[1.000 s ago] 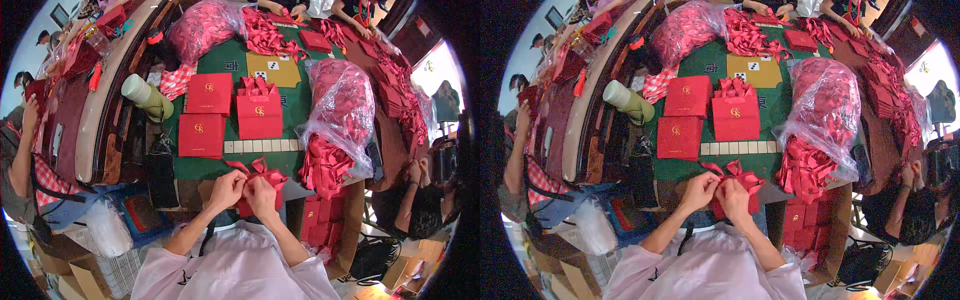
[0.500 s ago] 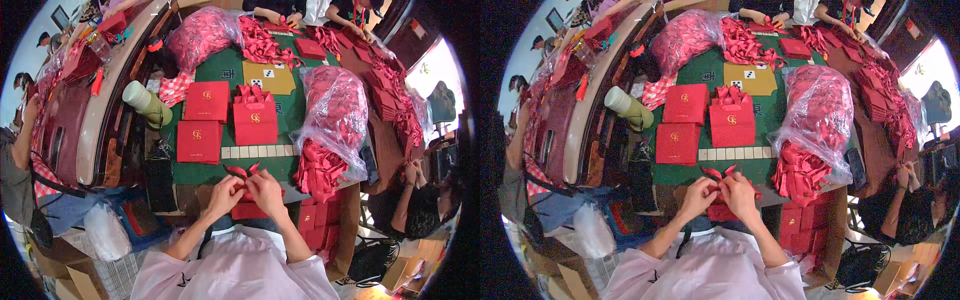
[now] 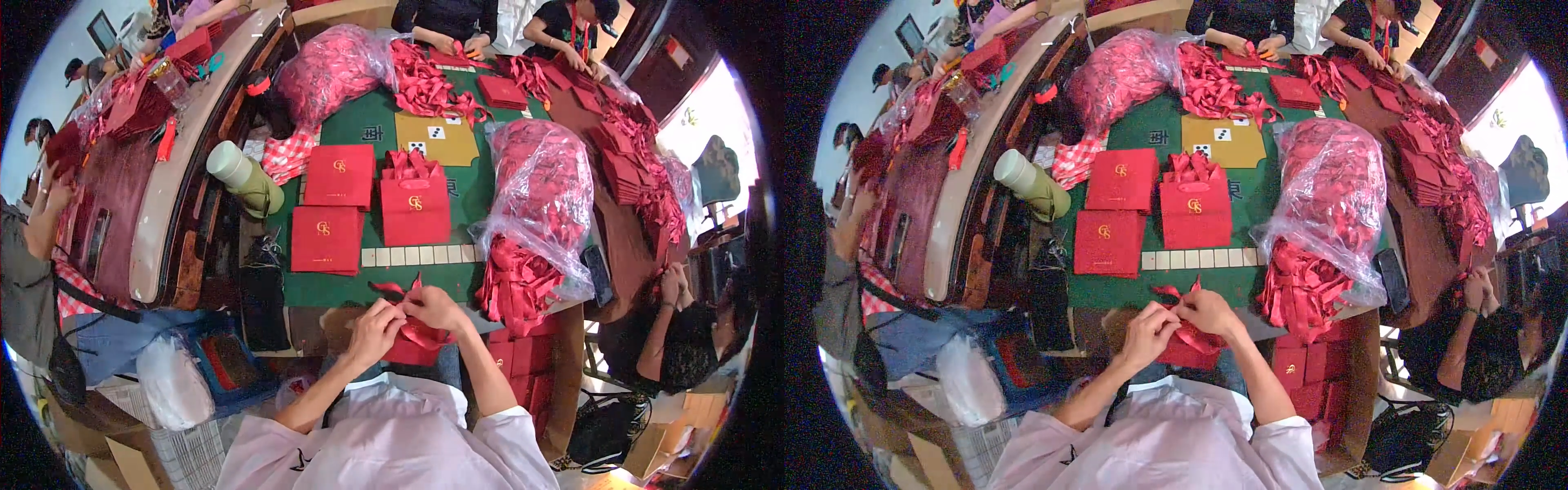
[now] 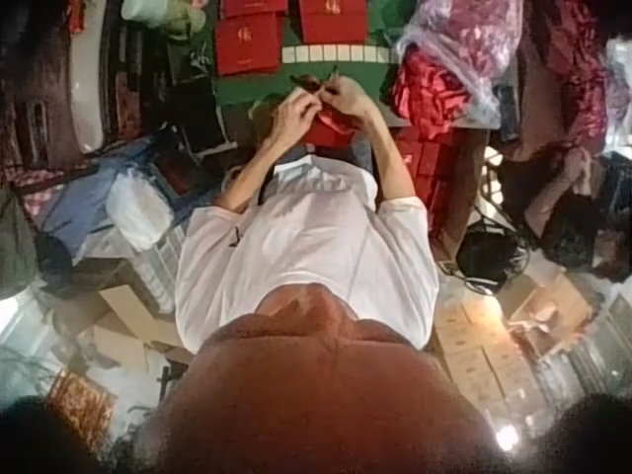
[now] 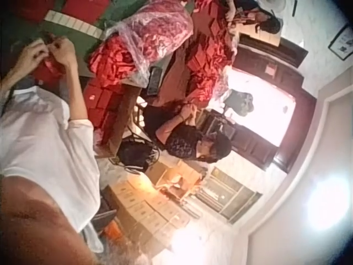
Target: The person assembles gift bags by threading and tying ribbons into the gift bags by hand, and prepares cardboard boxes by lining them with tissue paper.
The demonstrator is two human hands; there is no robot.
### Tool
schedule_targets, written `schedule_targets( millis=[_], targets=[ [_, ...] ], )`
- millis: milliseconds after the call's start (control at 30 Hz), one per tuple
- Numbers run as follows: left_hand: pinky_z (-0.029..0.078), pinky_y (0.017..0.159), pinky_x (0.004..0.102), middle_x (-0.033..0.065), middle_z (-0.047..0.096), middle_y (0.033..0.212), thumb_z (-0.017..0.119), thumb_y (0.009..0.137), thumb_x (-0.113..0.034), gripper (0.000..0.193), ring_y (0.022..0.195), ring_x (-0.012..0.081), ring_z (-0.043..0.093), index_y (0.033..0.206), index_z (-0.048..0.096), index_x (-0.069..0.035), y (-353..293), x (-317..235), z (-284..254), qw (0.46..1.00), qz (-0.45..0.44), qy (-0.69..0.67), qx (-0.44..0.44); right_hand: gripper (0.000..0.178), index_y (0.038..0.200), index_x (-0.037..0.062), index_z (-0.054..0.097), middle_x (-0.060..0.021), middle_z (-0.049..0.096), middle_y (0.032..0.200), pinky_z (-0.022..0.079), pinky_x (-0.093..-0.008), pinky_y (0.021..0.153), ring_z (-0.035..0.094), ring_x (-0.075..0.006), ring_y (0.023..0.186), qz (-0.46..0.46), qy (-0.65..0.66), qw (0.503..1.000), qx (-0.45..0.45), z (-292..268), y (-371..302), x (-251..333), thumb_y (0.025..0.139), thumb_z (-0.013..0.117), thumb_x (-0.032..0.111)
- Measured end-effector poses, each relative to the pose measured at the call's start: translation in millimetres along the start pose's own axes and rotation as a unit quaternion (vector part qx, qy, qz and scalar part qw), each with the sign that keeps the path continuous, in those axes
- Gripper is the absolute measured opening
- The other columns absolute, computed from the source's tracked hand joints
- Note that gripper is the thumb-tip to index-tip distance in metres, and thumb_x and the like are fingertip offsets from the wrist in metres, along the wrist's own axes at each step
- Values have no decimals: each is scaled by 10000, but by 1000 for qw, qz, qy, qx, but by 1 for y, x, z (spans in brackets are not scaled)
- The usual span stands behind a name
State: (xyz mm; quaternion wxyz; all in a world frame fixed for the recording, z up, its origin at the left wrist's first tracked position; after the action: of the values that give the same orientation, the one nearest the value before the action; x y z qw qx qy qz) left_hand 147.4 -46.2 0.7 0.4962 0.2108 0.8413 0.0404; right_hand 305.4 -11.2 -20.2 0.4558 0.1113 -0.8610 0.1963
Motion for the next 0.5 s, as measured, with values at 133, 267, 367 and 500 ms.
schedule_targets(
  millis=[133, 267, 367, 500],
  targets=[
    [416, 494, 322, 76, 563, 767, 733, 787, -71, 94, 541, 189, 536, 829, 652, -51, 3, 6, 1, 999, -40, 3, 20, 242, 839, 41, 668, -201, 661, 826, 499, -502, 713, 641, -410, 812, 15, -63, 991, -115, 14, 4, -4, 877, 622, 275],
    [392, 479, 308, 67, 551, 755, 748, 779, -86, 107, 506, 165, 502, 813, 653, -52, 6, 10, 0, 998, -54, 7, 13, 267, 828, 37, 660, -204, 634, 848, 500, -494, 707, 634, -414, 816, 25, -77, 979, -188, 11, 9, -7, 892, 640, 295],
    [400, 479, 304, 61, 551, 739, 751, 783, -99, 111, 504, 157, 506, 814, 657, -49, 7, 13, 2, 996, -81, 2, 38, 255, 827, 25, 659, -196, 637, 844, 500, -483, 693, 636, -400, 814, 17, -85, 955, -285, 5, 8, -20, 886, 657, 273],
    [406, 475, 293, 52, 584, 735, 754, 794, -122, 116, 501, 136, 512, 859, 684, -57, 4, 29, 6, 995, -87, -20, 43, 245, 878, 19, 688, -190, 649, 870, 500, -450, 685, 636, -390, 795, 34, 29, 960, -276, -17, 3, -16, 898, 653, 260]
  ],
)
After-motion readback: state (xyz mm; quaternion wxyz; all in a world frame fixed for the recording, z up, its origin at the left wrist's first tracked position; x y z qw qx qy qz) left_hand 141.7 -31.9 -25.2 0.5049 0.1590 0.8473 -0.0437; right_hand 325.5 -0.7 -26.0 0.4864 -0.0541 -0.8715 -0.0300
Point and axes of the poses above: each hand's wrist, its own y-axis towards the middle knuckle, its own z-axis out of the palm, x = y × z, the point moved 4 cm from there along y, towards the middle knuckle
